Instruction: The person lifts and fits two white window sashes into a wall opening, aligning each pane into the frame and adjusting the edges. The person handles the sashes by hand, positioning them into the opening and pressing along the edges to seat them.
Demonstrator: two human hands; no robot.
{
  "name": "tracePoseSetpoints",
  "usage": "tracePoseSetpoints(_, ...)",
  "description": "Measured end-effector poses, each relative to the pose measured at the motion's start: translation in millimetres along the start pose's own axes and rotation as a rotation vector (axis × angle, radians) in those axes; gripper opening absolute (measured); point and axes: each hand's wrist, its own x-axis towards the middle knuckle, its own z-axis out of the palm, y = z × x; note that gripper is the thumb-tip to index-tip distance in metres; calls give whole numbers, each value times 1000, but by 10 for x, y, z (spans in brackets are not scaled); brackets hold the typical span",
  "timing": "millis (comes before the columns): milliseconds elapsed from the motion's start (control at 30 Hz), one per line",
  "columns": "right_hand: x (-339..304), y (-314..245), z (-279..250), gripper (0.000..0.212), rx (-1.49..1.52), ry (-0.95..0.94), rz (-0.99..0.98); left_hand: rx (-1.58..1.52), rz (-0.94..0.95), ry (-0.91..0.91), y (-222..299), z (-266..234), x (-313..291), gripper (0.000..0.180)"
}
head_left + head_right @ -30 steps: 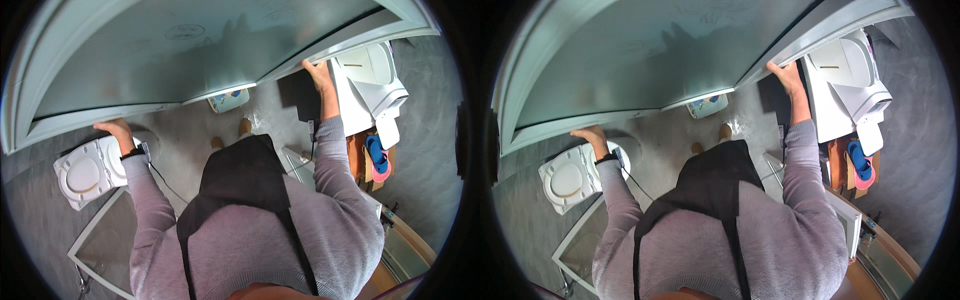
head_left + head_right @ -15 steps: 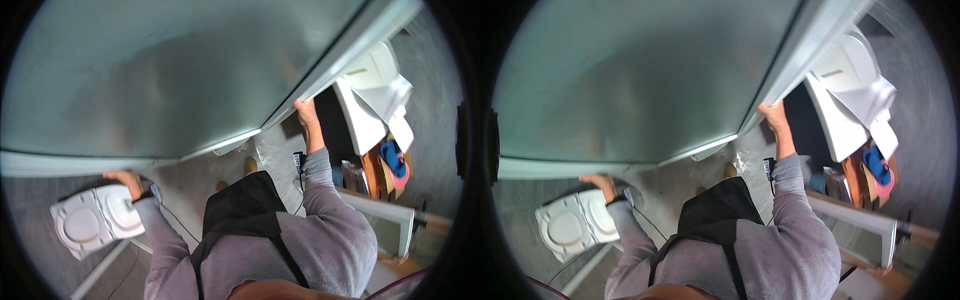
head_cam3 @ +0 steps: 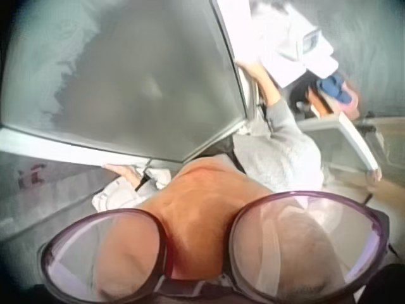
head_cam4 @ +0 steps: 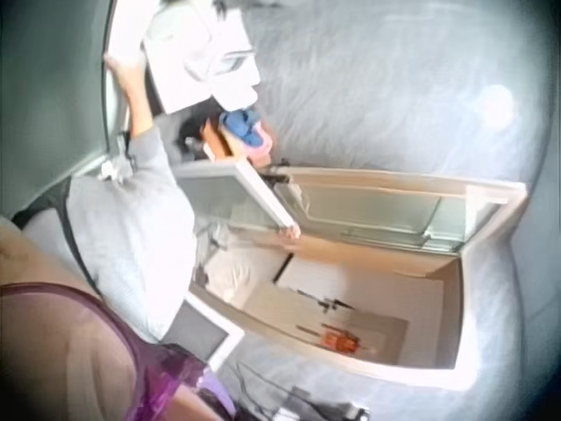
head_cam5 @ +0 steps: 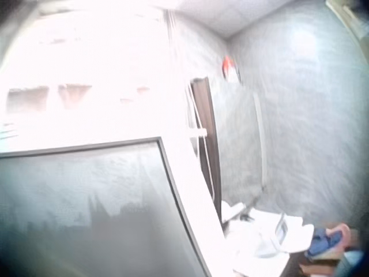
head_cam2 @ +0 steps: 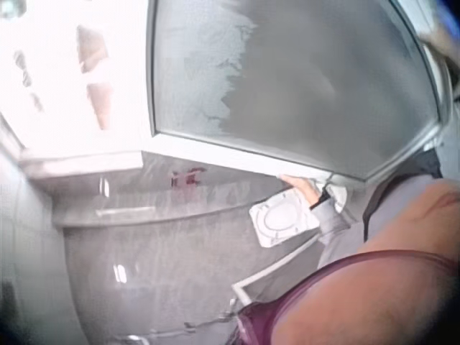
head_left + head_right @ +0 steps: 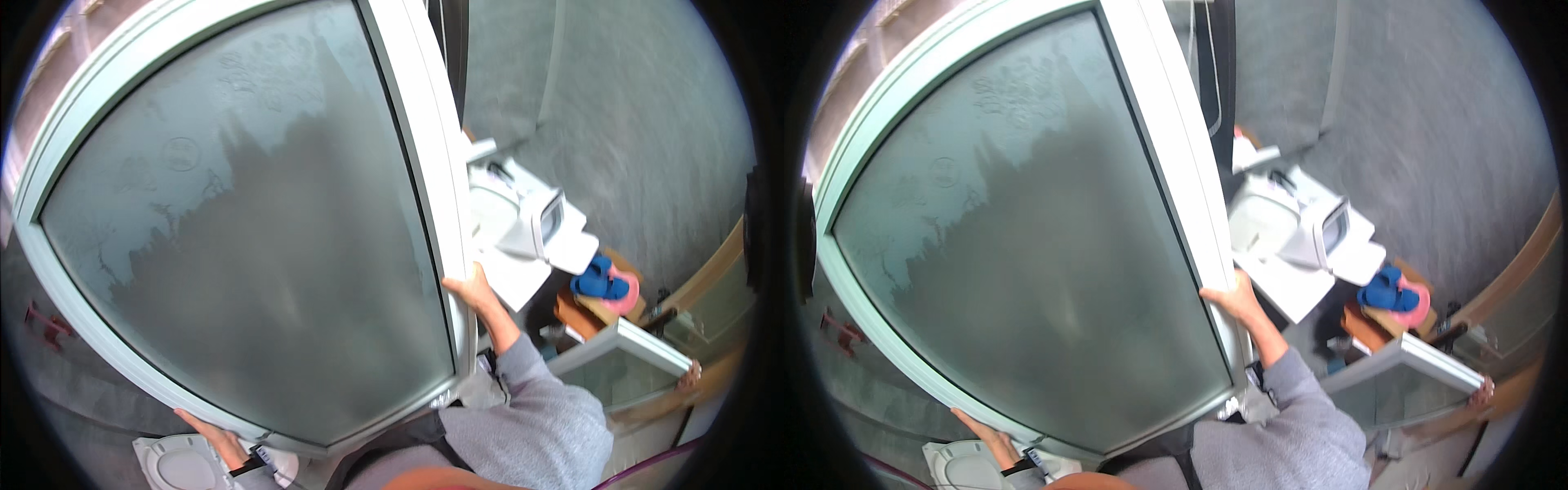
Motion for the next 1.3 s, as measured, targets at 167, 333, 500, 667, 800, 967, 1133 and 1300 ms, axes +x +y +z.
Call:
tracePoseSetpoints(167, 200, -1069, 27, 44, 4, -14, 129, -346, -86, -113, 933, 122, -436, 75)
tracePoseSetpoints(333, 579, -2081, -328, 46, 17, -202, -187, 236, 183, -461, 2003, -139, -616, 73)
tracePoseSetpoints(500, 19, -1071, -644, 67, 170, -75, -126, 210, 127, 35, 820, -1052, -939, 89)
tracePoseSetpoints(667, -111, -1930, -699, 61, 195, 14, -247, 6, 260, 63, 1199, -854, -1014, 84)
tracePoseSetpoints(800, 214, -3278, -677, 55, 110, -194, -255, -51, 260, -318, 2182, -147, -808, 78)
tracePoseSetpoints(967, -394, -2397, -715, 67, -28, -10, -162, -121, 105, -255, 1763, -355, -917, 67)
tracePoseSetpoints(1133, -397, -1920, -995, 61, -74, -14, -249, -54, 225, -285, 1350, -492, -1076, 66)
tracePoseSetpoints(1300, 121, -2652, -1024, 51, 43, -196, -315, -25, 254, -460, 2144, 116, -893, 69)
